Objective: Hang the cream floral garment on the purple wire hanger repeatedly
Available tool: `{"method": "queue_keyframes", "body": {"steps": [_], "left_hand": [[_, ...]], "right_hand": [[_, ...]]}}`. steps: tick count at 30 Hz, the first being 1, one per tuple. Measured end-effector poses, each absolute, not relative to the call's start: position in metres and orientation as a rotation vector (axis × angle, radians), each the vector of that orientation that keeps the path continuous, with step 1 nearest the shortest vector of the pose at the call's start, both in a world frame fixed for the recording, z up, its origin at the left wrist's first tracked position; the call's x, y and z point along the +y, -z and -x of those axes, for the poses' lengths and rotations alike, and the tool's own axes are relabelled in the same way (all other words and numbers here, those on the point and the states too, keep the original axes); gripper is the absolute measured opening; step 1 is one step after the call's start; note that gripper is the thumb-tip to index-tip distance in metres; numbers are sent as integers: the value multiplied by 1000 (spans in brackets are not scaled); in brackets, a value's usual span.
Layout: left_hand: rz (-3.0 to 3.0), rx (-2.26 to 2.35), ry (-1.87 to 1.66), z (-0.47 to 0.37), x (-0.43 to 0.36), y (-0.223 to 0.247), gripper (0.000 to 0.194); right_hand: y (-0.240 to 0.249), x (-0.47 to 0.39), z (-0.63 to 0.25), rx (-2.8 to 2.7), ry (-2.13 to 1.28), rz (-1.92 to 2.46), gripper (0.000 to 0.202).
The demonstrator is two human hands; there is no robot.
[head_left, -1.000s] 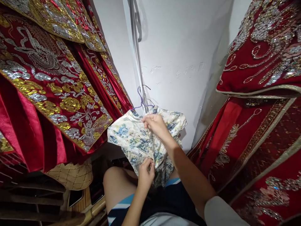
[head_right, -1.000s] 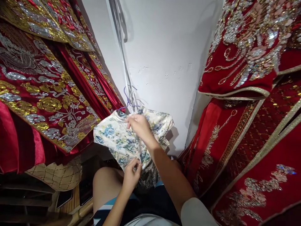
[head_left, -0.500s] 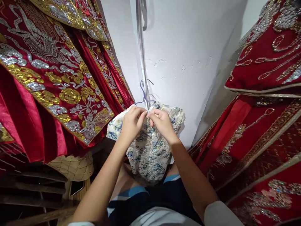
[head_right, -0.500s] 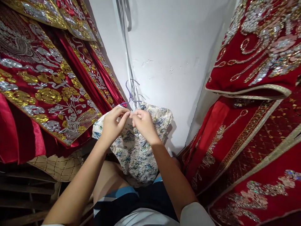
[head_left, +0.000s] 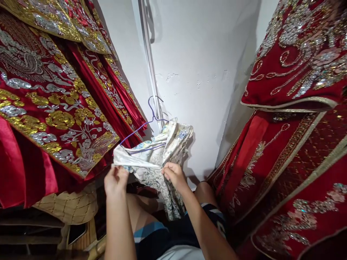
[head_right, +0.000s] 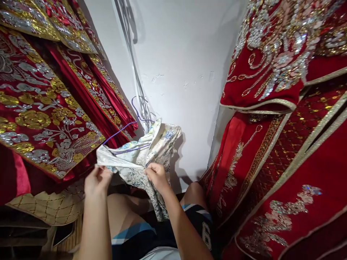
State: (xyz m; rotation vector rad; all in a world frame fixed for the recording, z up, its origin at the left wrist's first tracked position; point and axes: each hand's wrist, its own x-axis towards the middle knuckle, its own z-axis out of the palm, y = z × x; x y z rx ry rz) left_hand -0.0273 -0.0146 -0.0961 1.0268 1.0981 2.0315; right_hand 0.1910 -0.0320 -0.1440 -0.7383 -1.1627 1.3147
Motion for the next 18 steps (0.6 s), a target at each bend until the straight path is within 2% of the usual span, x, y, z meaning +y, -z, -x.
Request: {"method": "queue_keyframes", "body": {"steps": [4,8,14,18], "left_hand": [[-614,1081,-2005,-16,-20,147,28],[-334,1039,-1998,-45,-19,171,21],[-335,937,-2050,-53,-29,162,14],[-519,818,-2051,-62,-47,138,33]], "right_hand": [[153,-37,-206,-1022,-1298,731,14],[157,-39,-232,-983,-1289,708,15],[175,-33,-270,-1139,-1373,804,20],[186,-29,-283,-1258,-1403,887,27]]}}
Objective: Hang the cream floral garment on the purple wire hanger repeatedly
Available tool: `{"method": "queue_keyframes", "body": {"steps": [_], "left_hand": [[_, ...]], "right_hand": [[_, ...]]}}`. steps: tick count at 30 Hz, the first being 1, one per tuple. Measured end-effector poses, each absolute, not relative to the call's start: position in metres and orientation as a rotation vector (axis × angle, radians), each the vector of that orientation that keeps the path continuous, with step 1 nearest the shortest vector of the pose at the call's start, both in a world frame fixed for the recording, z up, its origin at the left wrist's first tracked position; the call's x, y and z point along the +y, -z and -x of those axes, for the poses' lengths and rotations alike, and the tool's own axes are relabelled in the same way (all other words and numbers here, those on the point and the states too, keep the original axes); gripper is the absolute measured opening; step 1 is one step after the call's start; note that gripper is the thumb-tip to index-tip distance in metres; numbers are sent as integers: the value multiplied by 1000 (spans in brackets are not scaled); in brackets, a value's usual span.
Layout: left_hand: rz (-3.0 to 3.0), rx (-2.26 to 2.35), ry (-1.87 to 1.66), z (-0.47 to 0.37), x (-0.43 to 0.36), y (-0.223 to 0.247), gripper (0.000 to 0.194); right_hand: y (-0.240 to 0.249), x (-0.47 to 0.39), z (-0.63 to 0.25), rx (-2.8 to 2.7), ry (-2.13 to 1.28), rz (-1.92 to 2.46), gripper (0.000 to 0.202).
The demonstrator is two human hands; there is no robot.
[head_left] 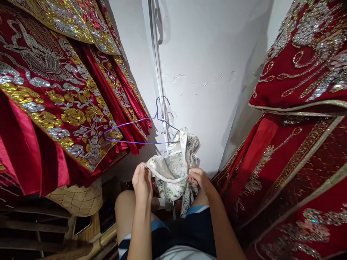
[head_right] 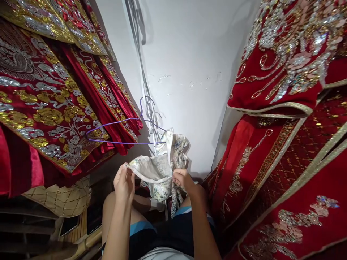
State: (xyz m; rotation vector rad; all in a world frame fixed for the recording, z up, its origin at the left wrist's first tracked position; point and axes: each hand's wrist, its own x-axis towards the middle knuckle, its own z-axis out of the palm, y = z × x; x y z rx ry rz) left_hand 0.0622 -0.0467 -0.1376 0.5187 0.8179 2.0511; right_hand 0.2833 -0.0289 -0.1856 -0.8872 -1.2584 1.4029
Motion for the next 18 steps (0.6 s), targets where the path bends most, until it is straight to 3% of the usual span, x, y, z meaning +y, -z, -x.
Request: {"method": "queue_keyframes", "body": {"steps": [5,12,15,18], "left_hand": [[-1043,734,-1834,-97,-80,107,31],[-1636,995,-1835,-98,-94,78,19],[-1661,977,-1747,-84,-88,89,22],[-1731,952,-1350,-72,-88,115,40]], "right_hand": [[169,-40,-264,-1320,-1177,736,23],[128,-64,-243,-1695,-1628,449,52],[109,-63,-243,-1799,-1594,722,30],[88,-51,-249,-1744,-1425,837,12]]}}
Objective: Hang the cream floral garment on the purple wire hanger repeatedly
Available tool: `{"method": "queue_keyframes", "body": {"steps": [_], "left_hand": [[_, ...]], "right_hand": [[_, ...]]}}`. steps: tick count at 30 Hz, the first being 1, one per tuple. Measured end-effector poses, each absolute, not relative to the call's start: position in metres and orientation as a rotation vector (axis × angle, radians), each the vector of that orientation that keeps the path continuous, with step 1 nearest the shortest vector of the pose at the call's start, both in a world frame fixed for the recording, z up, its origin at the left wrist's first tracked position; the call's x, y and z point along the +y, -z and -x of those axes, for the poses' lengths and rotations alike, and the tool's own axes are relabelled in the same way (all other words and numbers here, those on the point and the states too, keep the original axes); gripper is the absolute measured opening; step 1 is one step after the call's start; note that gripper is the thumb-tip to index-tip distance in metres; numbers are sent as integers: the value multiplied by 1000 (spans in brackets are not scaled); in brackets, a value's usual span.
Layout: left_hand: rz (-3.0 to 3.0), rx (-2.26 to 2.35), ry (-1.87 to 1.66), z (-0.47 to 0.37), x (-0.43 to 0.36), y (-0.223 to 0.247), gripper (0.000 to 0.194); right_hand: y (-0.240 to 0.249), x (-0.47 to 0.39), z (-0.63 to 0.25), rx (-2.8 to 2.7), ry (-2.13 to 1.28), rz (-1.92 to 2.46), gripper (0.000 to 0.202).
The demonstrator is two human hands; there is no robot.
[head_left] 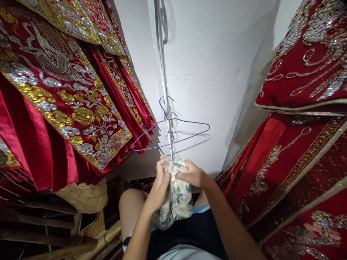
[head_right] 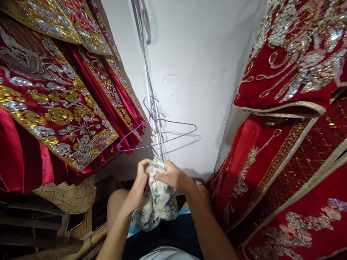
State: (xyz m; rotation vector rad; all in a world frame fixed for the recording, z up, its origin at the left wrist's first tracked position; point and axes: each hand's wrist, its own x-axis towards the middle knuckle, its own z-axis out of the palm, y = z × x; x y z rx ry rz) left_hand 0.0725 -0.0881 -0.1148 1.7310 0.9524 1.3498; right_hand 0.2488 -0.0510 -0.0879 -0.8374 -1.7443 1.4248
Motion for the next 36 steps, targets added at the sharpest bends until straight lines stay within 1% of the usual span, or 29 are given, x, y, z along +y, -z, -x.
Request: {"method": "queue_keyframes", "body": {"steps": [1,3,4,6,7,8,10,12,14,18,20,21,22,23,26,28,30,33,35,36], "left_hand": [[-1792,968,-1180,-68,-89,124,43],[-1908,1057,-889,-57,-92,138,41],[-1954,1114,-795,-50,-93,142,39],[-2017,1266,-709,-31,-94,144,35],[-2037,1353,-702,-20,-93,143,31],[-2054,1427,-702,-10,-92,140,27],[-2060,1504,-713,9,-89,132,19],[-2036,1470,-751,23,-86,126,13],[-2028,1421,-799,33,-82,123,10],[-2018,1410,-708,53,-76,121,15],[-1994,1497,-676,65,-70,117,14],[-2002,1571,-699,71,-67,113,12],[-2026,1642,-749,75,-63,108,13],[-2063,1688,-814,79,-58,102,19],[-2145,1674,-1035,77,-43,78,44],[-2120,1642,-1175,63,-33,60,49],[-2085,1582,-1334,43,-23,46,43],[-2076,1482,-1583,12,-6,33,28],[-2082,1500,-1664,-2,5,30,22],[-2096,1524,-1671,-5,9,30,22]], "right_hand": [[81,-45,-253,-1743,-1377,792,13],[69,-28,-263,-1749,-1212,676,15],[65,-18,-268,-1731,-1084,645,14],[64,3,-275,-1636,-808,661,4],[66,14,-275,-1575,-711,694,12],[69,24,-274,-1527,-655,731,25],[77,42,-265,-1518,-628,774,45],[84,56,-252,-1596,-636,763,53],[88,66,-242,-1668,-656,770,46],[93,73,-243,-1741,-690,889,17],[96,69,-254,-1741,-661,916,5],[97,65,-259,-1735,-647,919,1],[98,61,-265,-1731,-638,917,3],[98,57,-270,-1728,-631,909,7],[93,46,-279,-1680,-594,879,17],[88,40,-279,-1641,-590,857,20],[84,35,-276,-1623,-650,829,20],[83,25,-269,-1629,-760,798,17],[85,18,-269,-1618,-777,799,7],[86,16,-272,-1583,-754,804,7]]}}
